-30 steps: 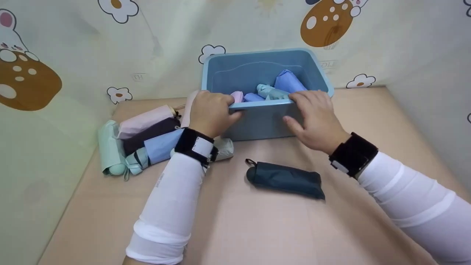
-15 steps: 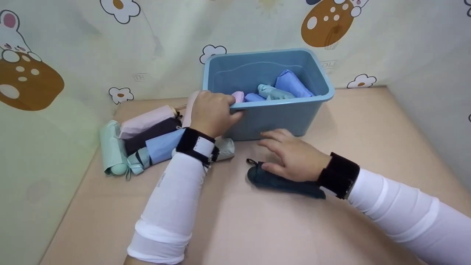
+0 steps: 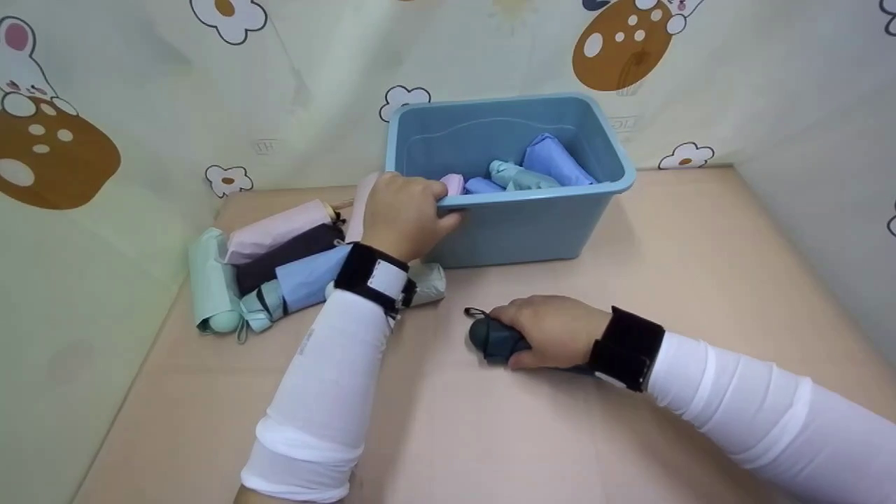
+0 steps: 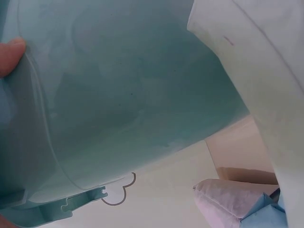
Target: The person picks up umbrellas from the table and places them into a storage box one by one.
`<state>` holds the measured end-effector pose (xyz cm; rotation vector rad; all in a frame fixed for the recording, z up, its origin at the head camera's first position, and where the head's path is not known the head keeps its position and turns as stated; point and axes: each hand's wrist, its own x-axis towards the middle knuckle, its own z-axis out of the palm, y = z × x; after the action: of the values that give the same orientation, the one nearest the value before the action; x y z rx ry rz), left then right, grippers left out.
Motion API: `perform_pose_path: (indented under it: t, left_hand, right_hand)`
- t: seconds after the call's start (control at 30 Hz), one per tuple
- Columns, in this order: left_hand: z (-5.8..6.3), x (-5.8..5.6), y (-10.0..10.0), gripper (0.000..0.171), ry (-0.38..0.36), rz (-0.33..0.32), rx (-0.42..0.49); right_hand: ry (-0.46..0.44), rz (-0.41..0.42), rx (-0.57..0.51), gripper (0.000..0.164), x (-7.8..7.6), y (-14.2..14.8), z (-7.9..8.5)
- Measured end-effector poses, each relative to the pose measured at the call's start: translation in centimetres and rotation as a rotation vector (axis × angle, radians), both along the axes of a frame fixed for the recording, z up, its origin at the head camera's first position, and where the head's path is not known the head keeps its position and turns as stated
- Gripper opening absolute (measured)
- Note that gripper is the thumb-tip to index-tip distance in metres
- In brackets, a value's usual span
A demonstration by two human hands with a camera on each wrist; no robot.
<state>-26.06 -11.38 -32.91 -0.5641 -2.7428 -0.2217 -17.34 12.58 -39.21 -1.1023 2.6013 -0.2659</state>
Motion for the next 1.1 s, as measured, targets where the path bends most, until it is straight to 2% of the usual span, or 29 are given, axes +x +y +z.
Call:
perform_pose_path:
  t: [0.3,0.4,0.53,0.63,0.77,0.93,1.1]
  left_hand:
    - [-0.1,0.0,0.0,0.043,0.001,-0.003,0.008]
    - [-0.2,-0.1,-0.1,0.044,0.005,-0.005,0.011]
    - [-0.2,-0.1,-0.1,0.045,0.008,-0.010,0.009]
    - [-0.2,-0.1,0.0,0.045,0.011,-0.013,0.011]
    - [-0.1,0.0,0.0,0.045,0.016,-0.014,0.011]
    - [-0.2,-0.1,0.0,0.045,0.033,-0.019,0.009]
    - [-0.2,-0.1,-0.1,0.044,0.039,-0.021,0.018]
  right_hand:
    - [0.029,0.006,-0.011,0.060,0.0,0.0,-0.2]
    - [0.047,0.017,-0.018,0.067,0.2,0.1,-0.1]
    - [0.047,0.003,-0.048,0.080,0.1,0.3,0.8]
    - [0.061,-0.005,-0.104,0.082,-0.3,0.5,1.9]
    - [0.106,-0.037,-0.174,0.077,-0.6,0.8,3.5]
    - [0.187,-0.091,-0.260,0.064,-1.0,1.0,5.2]
    - [0.202,-0.134,-0.332,0.052,-1.1,1.3,6.7]
